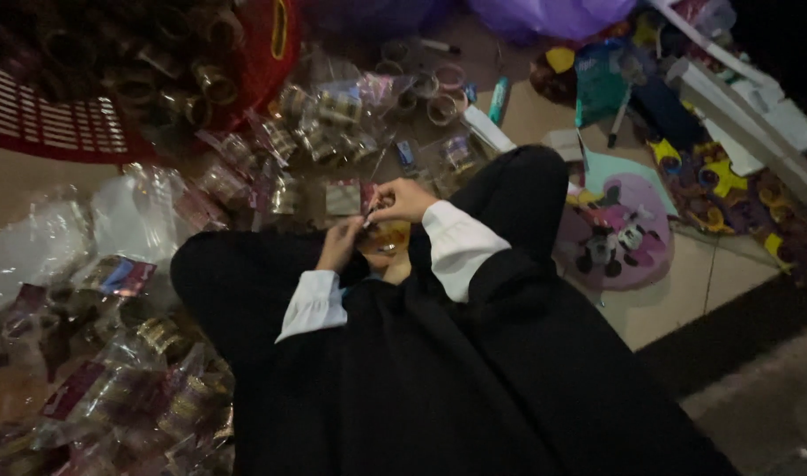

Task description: The person places sets of gold-colored bangles into small plastic bags, seals the bags with adhesive tape, and places them onto a large pile on the floor.

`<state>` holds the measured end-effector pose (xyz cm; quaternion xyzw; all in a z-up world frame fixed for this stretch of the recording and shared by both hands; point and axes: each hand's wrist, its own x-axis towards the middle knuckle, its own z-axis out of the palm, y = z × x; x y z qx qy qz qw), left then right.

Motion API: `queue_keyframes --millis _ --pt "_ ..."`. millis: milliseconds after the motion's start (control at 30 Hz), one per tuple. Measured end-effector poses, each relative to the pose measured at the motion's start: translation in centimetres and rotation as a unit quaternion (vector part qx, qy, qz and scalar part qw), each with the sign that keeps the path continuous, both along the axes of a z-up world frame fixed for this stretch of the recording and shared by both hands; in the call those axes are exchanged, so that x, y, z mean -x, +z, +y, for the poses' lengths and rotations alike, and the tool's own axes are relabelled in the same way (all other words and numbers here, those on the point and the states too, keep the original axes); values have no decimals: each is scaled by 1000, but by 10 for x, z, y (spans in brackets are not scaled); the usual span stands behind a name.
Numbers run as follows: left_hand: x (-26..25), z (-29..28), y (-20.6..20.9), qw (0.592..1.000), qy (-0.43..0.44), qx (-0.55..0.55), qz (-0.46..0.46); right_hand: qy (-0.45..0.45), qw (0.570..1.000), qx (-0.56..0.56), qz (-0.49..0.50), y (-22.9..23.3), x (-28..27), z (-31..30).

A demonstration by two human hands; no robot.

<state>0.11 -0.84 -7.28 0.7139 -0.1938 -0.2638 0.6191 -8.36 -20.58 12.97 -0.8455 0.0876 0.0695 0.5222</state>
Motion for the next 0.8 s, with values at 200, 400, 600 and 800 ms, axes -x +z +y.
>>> queue_keyframes --millis 200,400,600,800 --pt "-8 11 26 986 14 62 155 -45 996 -56 -42 -47 -16 0" --pt "10 6 77 986 58 81 137 -24 999 32 6 -40 -10 22" --pt "4 4 52 999 28 13 -28 -32 995 92 -25 -89 -16 21" --pt "2 10 58 997 22 -48 -62 -17 992 118 -46 -73 -9 24"
